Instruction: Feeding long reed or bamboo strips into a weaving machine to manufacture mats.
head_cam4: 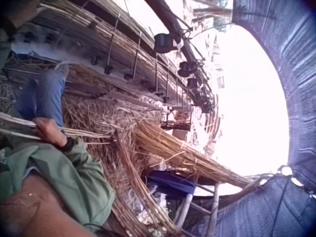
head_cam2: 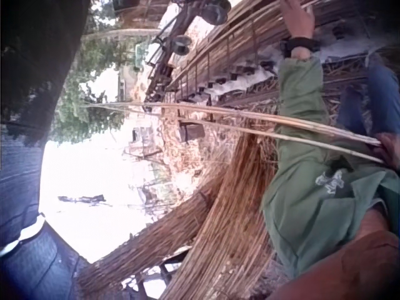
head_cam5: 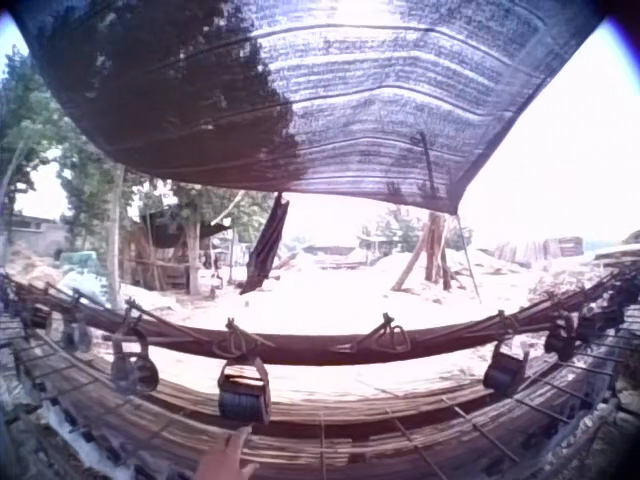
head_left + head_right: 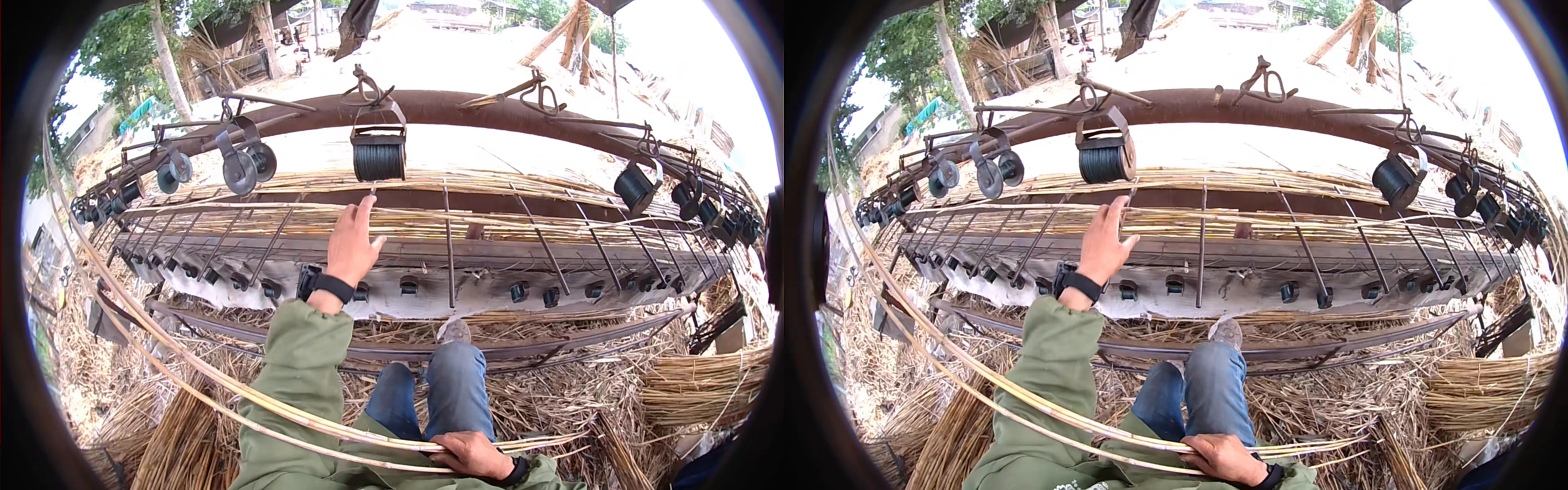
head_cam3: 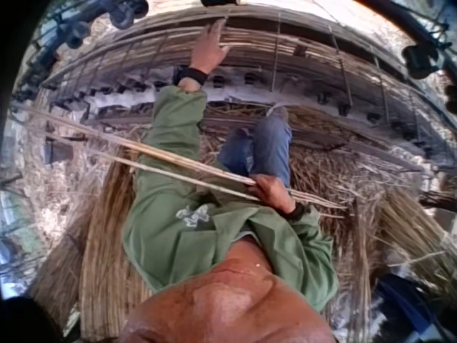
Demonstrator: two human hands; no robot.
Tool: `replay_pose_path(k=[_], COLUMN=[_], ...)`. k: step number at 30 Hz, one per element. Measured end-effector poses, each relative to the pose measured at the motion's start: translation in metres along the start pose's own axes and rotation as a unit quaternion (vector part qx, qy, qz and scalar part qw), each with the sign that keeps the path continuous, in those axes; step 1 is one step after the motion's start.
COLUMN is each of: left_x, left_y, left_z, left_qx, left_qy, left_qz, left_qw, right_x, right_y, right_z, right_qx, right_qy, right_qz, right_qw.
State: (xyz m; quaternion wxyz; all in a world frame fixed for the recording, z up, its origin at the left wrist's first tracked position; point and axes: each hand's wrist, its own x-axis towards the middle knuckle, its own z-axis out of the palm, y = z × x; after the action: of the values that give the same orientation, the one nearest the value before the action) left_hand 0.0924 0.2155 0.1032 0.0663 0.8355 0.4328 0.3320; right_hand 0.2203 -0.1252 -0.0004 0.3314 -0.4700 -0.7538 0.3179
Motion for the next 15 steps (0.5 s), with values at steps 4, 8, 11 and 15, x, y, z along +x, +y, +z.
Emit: replay_pose_path(k=[4, 8, 11, 15], left_x=[0.020, 0.014, 0.010, 0.013], left_y=[-0.022, -0.037, -0.044, -0.052], left_z=[0.023, 0.032, 0.036, 0.048], left_qx=[-0.049, -0.152, -0.120, -0.299], left_qy=[-0.009, 0.055, 0.107, 0.092], left_qz=[-0.026, -0.071, -0.010, -0.072], left_qw=[0.998, 0.984, 0.987, 0.947], right_x=[-0.004, -0.009, -0.019, -0.035], right_y=[-0.009, -0.005, -0.002, 0.007], right_z=[-0.014, -0.023, -0.015, -0.009], right_qx=[-0.001, 0.024, 0.027, -0.067], right_qy=[0.012, 0.030, 0.039, 0.090], right_qz=[0.032, 0.027, 0.021, -0.025], right_qw=[0.999, 0.999, 0.999, 0.993])
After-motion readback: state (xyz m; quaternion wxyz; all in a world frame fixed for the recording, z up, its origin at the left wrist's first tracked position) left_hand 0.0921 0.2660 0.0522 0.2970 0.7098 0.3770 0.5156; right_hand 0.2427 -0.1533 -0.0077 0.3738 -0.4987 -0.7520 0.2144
